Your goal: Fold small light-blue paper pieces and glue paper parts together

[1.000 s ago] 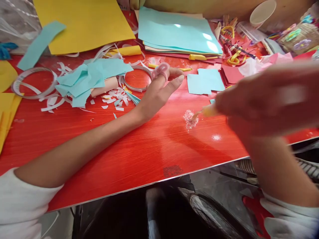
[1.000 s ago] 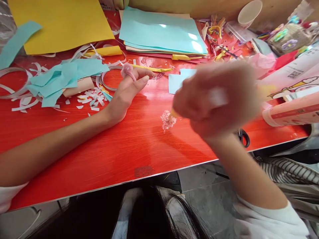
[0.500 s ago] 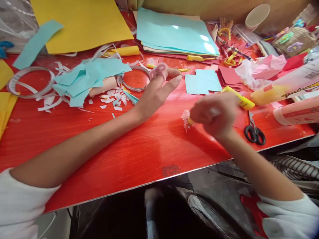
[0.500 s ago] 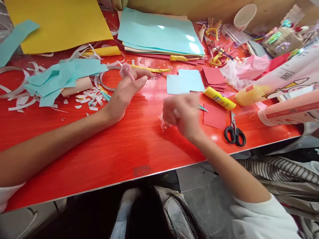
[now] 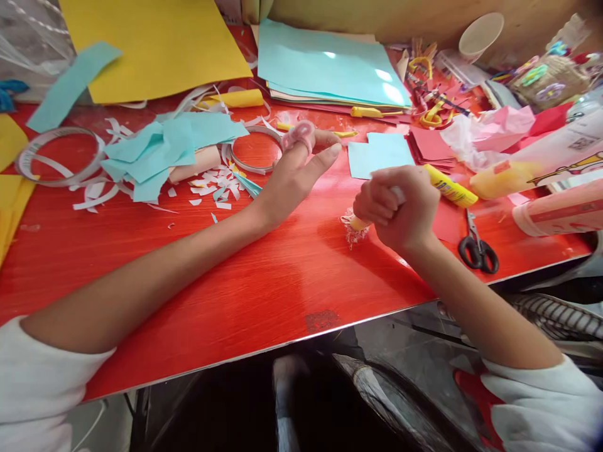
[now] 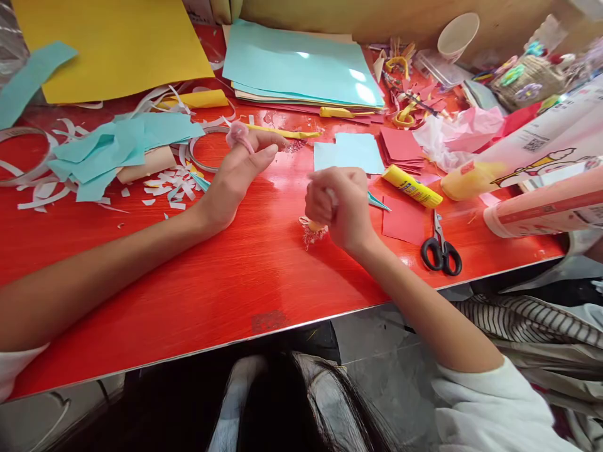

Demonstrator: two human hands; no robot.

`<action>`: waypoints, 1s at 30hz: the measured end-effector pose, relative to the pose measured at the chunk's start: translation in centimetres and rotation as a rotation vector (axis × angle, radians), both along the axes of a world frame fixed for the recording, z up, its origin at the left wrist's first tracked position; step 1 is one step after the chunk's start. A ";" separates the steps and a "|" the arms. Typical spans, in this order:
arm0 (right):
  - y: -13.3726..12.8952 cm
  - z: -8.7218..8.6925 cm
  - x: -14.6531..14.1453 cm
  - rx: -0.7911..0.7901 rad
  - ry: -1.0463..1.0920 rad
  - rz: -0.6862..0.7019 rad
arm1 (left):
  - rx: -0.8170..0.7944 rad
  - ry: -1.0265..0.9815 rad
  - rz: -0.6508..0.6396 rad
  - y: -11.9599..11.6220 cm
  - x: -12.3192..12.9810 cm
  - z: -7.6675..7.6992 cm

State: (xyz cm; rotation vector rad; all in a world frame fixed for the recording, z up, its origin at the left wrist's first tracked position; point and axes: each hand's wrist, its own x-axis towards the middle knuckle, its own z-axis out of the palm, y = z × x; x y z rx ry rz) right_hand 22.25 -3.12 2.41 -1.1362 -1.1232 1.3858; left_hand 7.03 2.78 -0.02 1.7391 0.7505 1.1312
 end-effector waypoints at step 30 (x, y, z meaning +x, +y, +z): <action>-0.1 2.6 0.7 0.150 -0.122 -0.068 | 0.017 -0.009 -0.020 0.0 0.0 -0.2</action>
